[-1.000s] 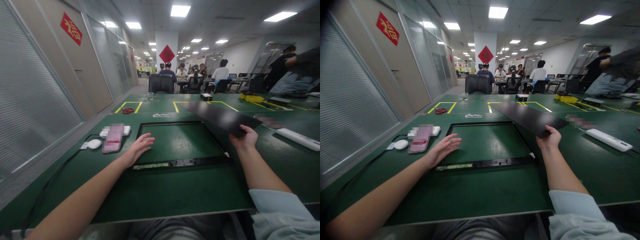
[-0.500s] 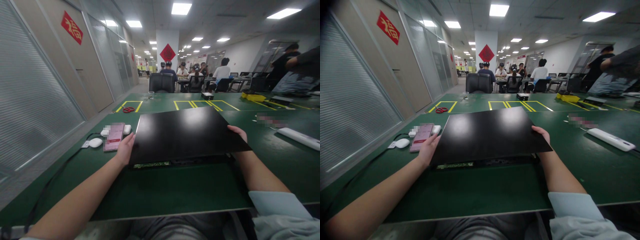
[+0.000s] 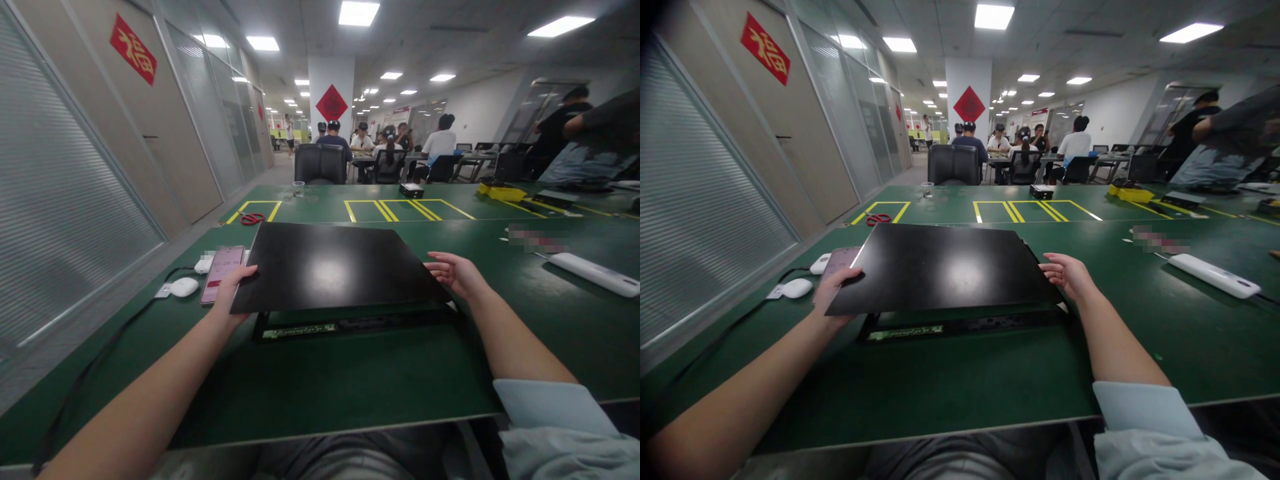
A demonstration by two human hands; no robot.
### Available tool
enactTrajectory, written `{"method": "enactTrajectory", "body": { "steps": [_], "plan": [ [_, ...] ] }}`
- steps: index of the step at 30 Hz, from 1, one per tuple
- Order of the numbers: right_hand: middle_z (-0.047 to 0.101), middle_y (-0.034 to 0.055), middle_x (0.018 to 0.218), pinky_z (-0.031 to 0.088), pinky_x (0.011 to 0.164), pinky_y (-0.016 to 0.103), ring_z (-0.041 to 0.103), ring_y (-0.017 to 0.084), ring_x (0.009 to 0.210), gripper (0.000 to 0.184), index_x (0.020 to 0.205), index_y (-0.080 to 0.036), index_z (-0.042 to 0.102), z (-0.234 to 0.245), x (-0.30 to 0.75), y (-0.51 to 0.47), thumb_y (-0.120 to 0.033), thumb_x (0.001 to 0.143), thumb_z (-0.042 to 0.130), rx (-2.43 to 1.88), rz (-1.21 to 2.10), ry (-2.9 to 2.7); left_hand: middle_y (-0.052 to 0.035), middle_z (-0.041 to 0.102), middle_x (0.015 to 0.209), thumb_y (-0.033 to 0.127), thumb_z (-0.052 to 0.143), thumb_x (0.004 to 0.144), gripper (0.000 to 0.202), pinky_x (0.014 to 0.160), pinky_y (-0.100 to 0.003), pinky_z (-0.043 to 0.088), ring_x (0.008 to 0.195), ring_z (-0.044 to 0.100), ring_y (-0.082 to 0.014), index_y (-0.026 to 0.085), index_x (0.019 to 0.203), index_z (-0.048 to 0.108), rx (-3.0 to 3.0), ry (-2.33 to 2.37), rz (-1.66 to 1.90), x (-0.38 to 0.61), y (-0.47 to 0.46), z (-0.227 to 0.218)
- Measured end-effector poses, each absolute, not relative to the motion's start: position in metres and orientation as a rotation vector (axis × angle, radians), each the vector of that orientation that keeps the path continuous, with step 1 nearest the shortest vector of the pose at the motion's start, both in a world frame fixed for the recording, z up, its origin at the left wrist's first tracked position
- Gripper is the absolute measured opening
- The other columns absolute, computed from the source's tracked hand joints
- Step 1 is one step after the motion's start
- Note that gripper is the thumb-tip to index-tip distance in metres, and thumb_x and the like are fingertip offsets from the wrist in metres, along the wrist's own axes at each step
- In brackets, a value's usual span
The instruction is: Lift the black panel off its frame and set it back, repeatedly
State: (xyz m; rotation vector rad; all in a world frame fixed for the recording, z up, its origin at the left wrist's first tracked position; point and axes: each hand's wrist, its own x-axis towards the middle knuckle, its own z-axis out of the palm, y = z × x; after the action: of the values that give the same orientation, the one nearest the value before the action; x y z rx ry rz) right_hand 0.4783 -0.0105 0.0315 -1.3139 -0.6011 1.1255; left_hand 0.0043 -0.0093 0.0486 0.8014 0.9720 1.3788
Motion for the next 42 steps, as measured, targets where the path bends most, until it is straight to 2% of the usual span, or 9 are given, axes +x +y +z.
{"method": "enactTrajectory", "body": {
  "steps": [4,8,13,19,24,27,30,34,42],
  "plan": [
    [0.074,0.0087,0.064,0.049,0.043,0.02,0.066,0.016,0.049,0.02,0.096,-0.015,0.07,0.027,0.481,-0.011,-0.01,0.079,0.061,-1.456,1.03,-0.676,-0.0037,0.075,0.074,0.013,0.064,0.067,0.037,0.064,-0.034,0.063,0.07,0.075,-0.0253,0.015,0.104,0.07,0.724,0.974,1.358,0.016,-0.014,0.049],
    [0.073,0.0085,0.063,0.037,0.039,0.018,0.061,0.013,0.046,0.019,0.096,-0.015,0.071,0.025,0.482,-0.01,-0.015,0.082,0.057,-1.541,0.922,-0.782,-0.0027,0.076,0.081,0.013,0.066,0.068,0.046,0.054,-0.026,0.057,0.066,0.073,-0.0215,0.017,0.114,0.067,0.739,0.976,1.341,0.019,-0.015,0.048],
    [0.072,0.0112,0.061,0.026,0.036,0.02,0.052,0.012,0.04,0.016,0.088,-0.015,0.071,0.018,0.481,-0.007,-0.02,0.074,0.066,-1.597,0.863,-0.884,-0.0044,0.077,0.091,0.013,0.068,0.069,0.051,0.067,-0.031,0.062,0.076,0.074,-0.023,0.017,0.12,0.066,0.757,0.962,1.33,0.017,-0.012,0.042],
    [0.071,0.0132,0.059,0.019,0.036,0.022,0.036,0.009,0.032,0.019,0.083,-0.014,0.071,0.013,0.479,-0.006,-0.025,0.067,0.068,-1.548,0.829,-0.844,-0.0052,0.077,0.091,0.012,0.066,0.074,0.043,0.072,-0.031,0.063,0.079,0.075,-0.0226,0.016,0.117,0.068,0.737,0.955,1.323,0.019,-0.011,0.04],
    [0.074,0.0138,0.065,0.015,0.036,0.023,0.031,0.006,0.032,0.027,0.087,-0.014,0.071,0.014,0.482,-0.006,-0.029,0.065,0.067,-1.4,0.841,-0.876,-0.0021,0.073,0.072,0.01,0.056,0.086,0.026,0.062,-0.027,0.061,0.06,0.07,-0.0182,0.015,0.108,0.07,0.592,1.006,1.347,0.021,-0.012,0.047],
    [0.076,0.0138,0.07,0.014,0.036,0.023,0.031,0.006,0.033,0.03,0.091,-0.015,0.071,0.015,0.483,-0.006,-0.032,0.067,0.066,-1.351,0.857,-0.926,-0.0005,0.068,0.061,0.009,0.051,0.091,0.023,0.05,-0.023,0.056,0.048,0.064,-0.0156,0.013,0.103,0.07,0.478,1.054,1.365,0.023,-0.013,0.054],
    [0.075,0.0142,0.07,0.016,0.036,0.023,0.035,0.006,0.033,0.028,0.087,-0.014,0.072,0.014,0.481,-0.006,-0.027,0.063,0.066,-1.389,0.837,-0.939,0.0,0.069,0.062,0.008,0.05,0.091,0.027,0.045,-0.023,0.053,0.045,0.063,-0.0153,0.014,0.109,0.07,0.489,1.071,1.357,0.024,-0.014,0.055],
    [0.073,0.0138,0.065,0.017,0.036,0.022,0.034,0.006,0.031,0.021,0.08,-0.013,0.072,0.01,0.48,-0.005,-0.024,0.062,0.067,-1.462,0.797,-0.896,-0.0021,0.075,0.07,0.008,0.054,0.088,0.035,0.047,-0.022,0.055,0.05,0.068,-0.0166,0.014,0.119,0.07,0.622,1.052,1.314,0.023,-0.01,0.046],
    [0.072,0.0118,0.062,0.019,0.036,0.022,0.04,0.009,0.034,0.012,0.075,-0.016,0.069,0.001,0.489,-0.002,-0.026,0.068,0.068,-1.533,0.693,-0.842,-0.007,0.08,0.081,0.009,0.063,0.086,0.035,0.053,-0.024,0.057,0.062,0.075,-0.0198,0.013,0.121,0.071,0.804,1.123,1.146,0.024,-0.01,0.046]
  ]
}}
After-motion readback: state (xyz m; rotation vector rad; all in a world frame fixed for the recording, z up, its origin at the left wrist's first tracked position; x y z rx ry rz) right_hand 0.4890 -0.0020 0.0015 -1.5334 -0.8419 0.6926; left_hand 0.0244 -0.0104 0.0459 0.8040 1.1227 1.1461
